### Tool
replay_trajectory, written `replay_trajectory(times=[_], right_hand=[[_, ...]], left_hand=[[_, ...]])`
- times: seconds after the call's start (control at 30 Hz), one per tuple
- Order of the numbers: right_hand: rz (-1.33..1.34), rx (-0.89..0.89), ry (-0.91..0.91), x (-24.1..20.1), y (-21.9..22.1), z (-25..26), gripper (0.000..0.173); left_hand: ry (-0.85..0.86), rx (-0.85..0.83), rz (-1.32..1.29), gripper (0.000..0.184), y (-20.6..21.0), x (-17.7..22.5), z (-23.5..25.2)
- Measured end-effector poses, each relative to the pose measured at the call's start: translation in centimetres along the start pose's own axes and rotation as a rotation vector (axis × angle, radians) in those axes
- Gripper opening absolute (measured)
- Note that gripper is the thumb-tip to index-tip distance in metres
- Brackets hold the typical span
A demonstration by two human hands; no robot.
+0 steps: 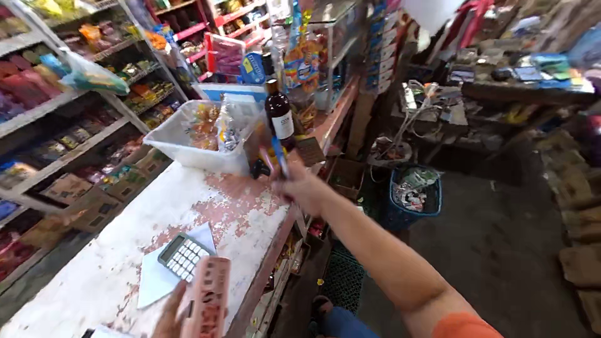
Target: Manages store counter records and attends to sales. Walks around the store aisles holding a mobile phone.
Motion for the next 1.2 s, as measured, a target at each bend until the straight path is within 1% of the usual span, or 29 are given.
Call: replay_trajectory(times=[0.03,0.1,0.17,0.23,0.3,0.4,0.5,0.6,0.7,0.77,0.87,0.9,1.0,1.07,1.13,1.2], right_hand=[[0.122,-0.078,0.073,2.2,1.5,-2.5,0.020],[0.339,-0.166,0.255,7.4,3.1,-7.0,0.018],[0.573,-0.198,0.383,11.9,2.1,-10.4,0.025],[0.711,-0.213,0.391,14.6,-0.4,-13.2,0.027],[0.765,-0.184,0.354,16.1,-3.3,-15.7,0.027],[0.786,-0.080,0.300,18.0,-8.0,-19.0,0.025],[0.837,0.071,0.260,20.7,-13.2,-21.5,0.019],[0.816,0.276,0.257,23.8,-19.3,-24.1,0.013],[0.793,0.457,0.258,27.9,-26.8,-26.5,0.019],[0.797,0.551,0.270,30.4,-32.4,-28.0,0.022],[0.854,0.687,0.314,33.8,-40.0,-29.9,0.025],[0.883,0.726,0.312,34.9,-42.3,-30.3,0.024],[0.958,0.817,0.281,37.3,-49.0,-31.1,0.021],[1.002,0.868,0.249,38.4,-53.8,-31.3,0.017],[1.046,0.929,0.216,39.6,-58.8,-31.3,0.016],[1.063,0.997,0.185,40.9,-64.8,-31.6,0.017]], left_hand=[[-0.013,-0.065,0.000,0.118,0.8,-1.3,1.0],[-0.034,-0.186,-0.103,0.120,2.9,-4.0,2.2],[-0.085,-0.259,-0.202,0.119,5.6,-6.6,3.4],[-0.164,-0.330,-0.232,0.121,8.2,-9.2,4.7],[-0.218,-0.409,-0.265,0.126,11.0,-11.4,6.5],[-0.246,-0.474,-0.228,0.130,16.8,-13.6,9.5],[-0.242,-0.553,-0.103,0.135,23.7,-16.4,12.7],[-0.274,-0.621,-0.015,0.135,31.9,-20.9,15.7],[-0.253,-0.643,0.109,0.130,41.3,-26.7,18.0],[-0.204,-0.653,0.191,0.129,48.0,-30.6,19.5],[-0.068,-0.680,0.309,0.130,57.0,-36.2,21.8],[0.008,-0.702,0.351,0.129,59.7,-37.5,22.5],[0.356,-0.766,0.548,0.119,66.8,-40.2,25.2],[0.500,-0.779,0.651,0.114,71.2,-42.1,27.6],[0.549,-0.791,0.664,0.112,75.6,-44.3,30.3],[0.518,-0.822,0.568,0.113,80.5,-46.8,33.8]])
Point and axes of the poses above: each hand's wrist, its own z-axis towards the middle knuckle, its own y-axis out of the palm, x = y × z, the point moved 4 cm from there along z, towards the middle knuckle, and after that the axes turned 14 degrees about y, right-handed, at the moved point
